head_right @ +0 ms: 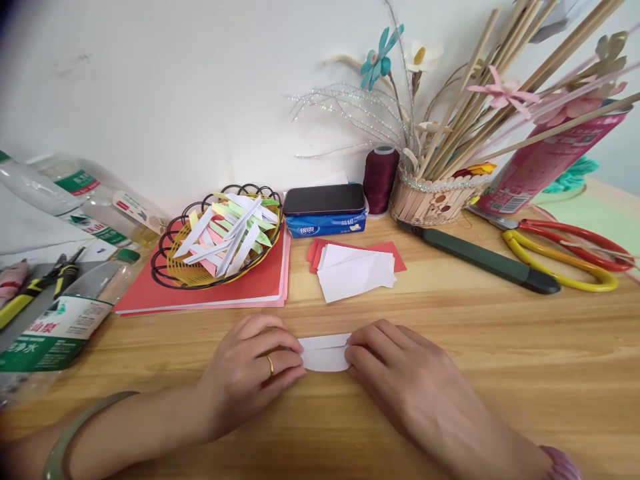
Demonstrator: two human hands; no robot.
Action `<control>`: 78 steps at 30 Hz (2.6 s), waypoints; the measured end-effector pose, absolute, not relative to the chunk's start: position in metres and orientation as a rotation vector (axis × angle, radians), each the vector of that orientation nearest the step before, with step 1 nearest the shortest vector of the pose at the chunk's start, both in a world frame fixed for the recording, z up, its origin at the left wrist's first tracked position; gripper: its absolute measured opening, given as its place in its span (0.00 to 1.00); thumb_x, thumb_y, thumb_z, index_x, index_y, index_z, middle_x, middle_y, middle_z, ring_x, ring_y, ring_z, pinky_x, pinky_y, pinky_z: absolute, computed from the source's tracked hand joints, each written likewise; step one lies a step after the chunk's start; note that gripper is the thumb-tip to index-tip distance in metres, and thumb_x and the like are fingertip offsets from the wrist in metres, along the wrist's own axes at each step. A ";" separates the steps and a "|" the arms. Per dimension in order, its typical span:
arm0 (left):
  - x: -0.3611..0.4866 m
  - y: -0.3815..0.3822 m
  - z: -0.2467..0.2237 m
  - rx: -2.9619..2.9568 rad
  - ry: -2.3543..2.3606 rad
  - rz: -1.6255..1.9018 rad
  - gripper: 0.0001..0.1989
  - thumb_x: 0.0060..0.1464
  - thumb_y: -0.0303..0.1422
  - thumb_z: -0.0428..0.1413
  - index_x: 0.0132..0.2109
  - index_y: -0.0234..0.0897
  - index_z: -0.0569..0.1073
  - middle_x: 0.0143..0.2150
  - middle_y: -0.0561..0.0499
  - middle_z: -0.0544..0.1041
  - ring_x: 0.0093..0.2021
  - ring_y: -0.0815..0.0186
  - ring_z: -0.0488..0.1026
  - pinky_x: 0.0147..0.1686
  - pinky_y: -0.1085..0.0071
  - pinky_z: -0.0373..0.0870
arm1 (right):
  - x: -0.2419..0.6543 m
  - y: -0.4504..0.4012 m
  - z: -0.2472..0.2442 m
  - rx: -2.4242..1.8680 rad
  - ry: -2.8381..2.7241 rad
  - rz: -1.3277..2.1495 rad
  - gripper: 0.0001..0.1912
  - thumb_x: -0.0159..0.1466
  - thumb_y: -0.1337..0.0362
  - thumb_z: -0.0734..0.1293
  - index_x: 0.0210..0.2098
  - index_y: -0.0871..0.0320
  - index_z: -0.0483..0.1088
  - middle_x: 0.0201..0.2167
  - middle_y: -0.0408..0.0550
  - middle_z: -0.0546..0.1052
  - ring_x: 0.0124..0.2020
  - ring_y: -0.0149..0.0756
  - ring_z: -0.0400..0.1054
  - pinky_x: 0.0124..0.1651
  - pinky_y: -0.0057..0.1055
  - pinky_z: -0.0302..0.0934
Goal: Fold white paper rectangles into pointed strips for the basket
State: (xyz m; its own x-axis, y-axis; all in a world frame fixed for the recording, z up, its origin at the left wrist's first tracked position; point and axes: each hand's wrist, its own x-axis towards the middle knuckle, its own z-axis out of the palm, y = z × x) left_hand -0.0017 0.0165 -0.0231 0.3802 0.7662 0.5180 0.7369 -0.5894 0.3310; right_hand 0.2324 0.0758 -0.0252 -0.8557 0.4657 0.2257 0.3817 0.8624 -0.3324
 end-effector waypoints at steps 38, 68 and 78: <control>0.011 0.027 -0.019 2.495 1.656 0.491 0.05 0.50 0.24 0.49 0.28 0.33 0.67 0.28 0.49 0.68 0.33 0.62 0.60 0.38 0.61 0.61 | 0.202 0.081 -0.022 -0.912 -2.627 0.412 0.09 0.64 0.68 0.55 0.28 0.57 0.63 0.32 0.50 0.65 0.33 0.39 0.62 0.35 0.39 0.61; 0.003 0.025 -0.025 2.746 1.389 0.715 0.08 0.59 0.25 0.51 0.42 0.39 0.72 0.36 0.56 0.76 0.40 0.65 0.66 0.44 0.61 0.54 | 0.215 0.084 -0.017 -0.722 -2.685 0.148 0.12 0.67 0.67 0.53 0.42 0.57 0.67 0.40 0.52 0.72 0.41 0.41 0.65 0.43 0.43 0.62; 0.002 0.014 -0.031 3.068 1.313 0.505 0.12 0.61 0.28 0.49 0.49 0.30 0.70 0.50 0.46 0.74 0.53 0.61 0.65 0.54 0.59 0.55 | 0.225 0.065 -0.020 -0.555 -2.686 -0.105 0.19 0.65 0.72 0.53 0.50 0.64 0.68 0.49 0.57 0.73 0.52 0.42 0.66 0.52 0.43 0.63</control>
State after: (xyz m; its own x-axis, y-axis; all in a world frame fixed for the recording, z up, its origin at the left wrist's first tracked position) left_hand 0.0018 0.0136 -0.0308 0.6572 0.6631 0.3582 0.7324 -0.6741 -0.0957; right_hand 0.2254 0.0654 -0.0199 -0.8439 0.3657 0.3926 0.3952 0.9186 -0.0062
